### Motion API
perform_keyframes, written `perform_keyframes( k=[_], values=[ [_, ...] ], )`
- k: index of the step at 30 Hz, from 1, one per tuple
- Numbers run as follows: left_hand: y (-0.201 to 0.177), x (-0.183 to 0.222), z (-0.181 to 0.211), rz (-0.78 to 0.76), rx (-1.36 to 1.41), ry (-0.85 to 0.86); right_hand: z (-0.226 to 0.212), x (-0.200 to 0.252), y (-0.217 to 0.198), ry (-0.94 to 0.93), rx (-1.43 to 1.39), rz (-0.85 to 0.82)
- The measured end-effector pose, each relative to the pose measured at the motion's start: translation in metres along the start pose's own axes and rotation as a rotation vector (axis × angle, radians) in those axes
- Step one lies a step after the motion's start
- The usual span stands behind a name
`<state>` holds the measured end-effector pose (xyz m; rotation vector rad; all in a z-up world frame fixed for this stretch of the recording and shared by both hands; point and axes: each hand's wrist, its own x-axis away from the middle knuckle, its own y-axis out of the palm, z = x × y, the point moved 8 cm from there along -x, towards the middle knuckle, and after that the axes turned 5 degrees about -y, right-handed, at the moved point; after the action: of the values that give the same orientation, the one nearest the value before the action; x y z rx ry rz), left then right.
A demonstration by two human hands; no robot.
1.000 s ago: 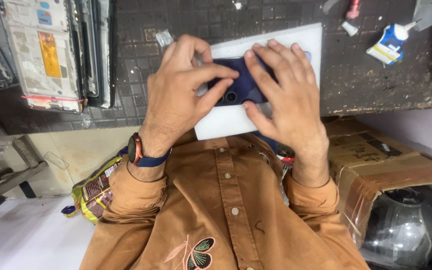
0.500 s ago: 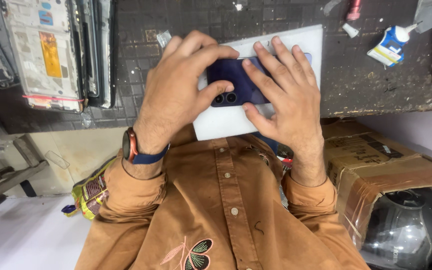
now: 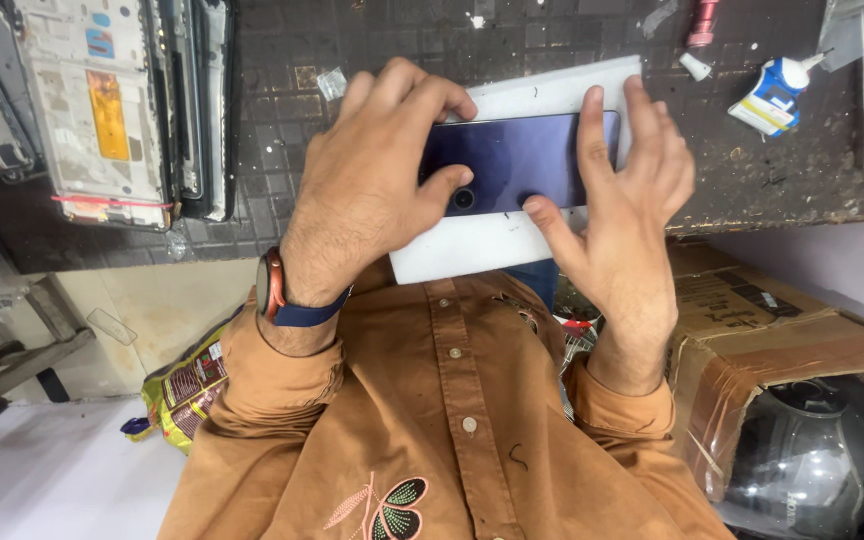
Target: The person reassembles a smartphone by placing the back cover onto the chassis and pressing the edges to secure it. They then apply adhesive along the seams, wrap rubber bands around the device to hold it in place, and use a prying tool to adjust the edges.
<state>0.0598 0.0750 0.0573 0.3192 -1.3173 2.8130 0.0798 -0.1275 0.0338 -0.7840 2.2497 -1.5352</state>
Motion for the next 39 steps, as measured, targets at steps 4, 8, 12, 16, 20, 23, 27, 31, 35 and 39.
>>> perform_keyframes(
  k=[4, 8, 12, 16, 20, 23, 27, 31, 35, 39],
  values=[
    [0.011, -0.007, 0.012, 0.042, -0.093, 0.003, -0.002, 0.000, 0.006, 0.039, 0.025, -0.072],
    [0.019, -0.008, 0.023, 0.146, -0.194, 0.071, -0.005, 0.000, 0.005, 0.058, 0.061, -0.104],
    [0.031, -0.001, 0.033, 0.116, -0.144, 0.144, -0.008, -0.001, 0.003, 0.057, 0.076, -0.099],
    [0.046, 0.010, 0.052, 0.206, -0.312, 0.266, -0.007, -0.001, 0.004, 0.062, 0.086, -0.089],
    [0.063, 0.010, 0.045, 0.148, -0.296, 0.284, -0.002, -0.001, 0.009, -0.010, 0.100, -0.108],
    [0.068, 0.011, 0.040, 0.137, -0.315, 0.256, 0.000, 0.001, 0.011, -0.025, -0.003, -0.023],
    [0.066, 0.006, 0.042, 0.133, -0.317, 0.267, -0.003, 0.009, 0.003, -0.011, -0.059, 0.234],
    [0.066, 0.006, 0.043, 0.135, -0.343, 0.262, -0.024, 0.013, 0.027, -0.089, -0.016, 0.032],
    [0.068, 0.006, 0.044, 0.160, -0.343, 0.283, -0.032, 0.009, 0.021, -0.085, 0.061, 0.120],
    [0.067, 0.009, 0.042, 0.156, -0.328, 0.284, -0.035, 0.001, 0.017, -0.005, 0.020, 0.091]
  ],
)
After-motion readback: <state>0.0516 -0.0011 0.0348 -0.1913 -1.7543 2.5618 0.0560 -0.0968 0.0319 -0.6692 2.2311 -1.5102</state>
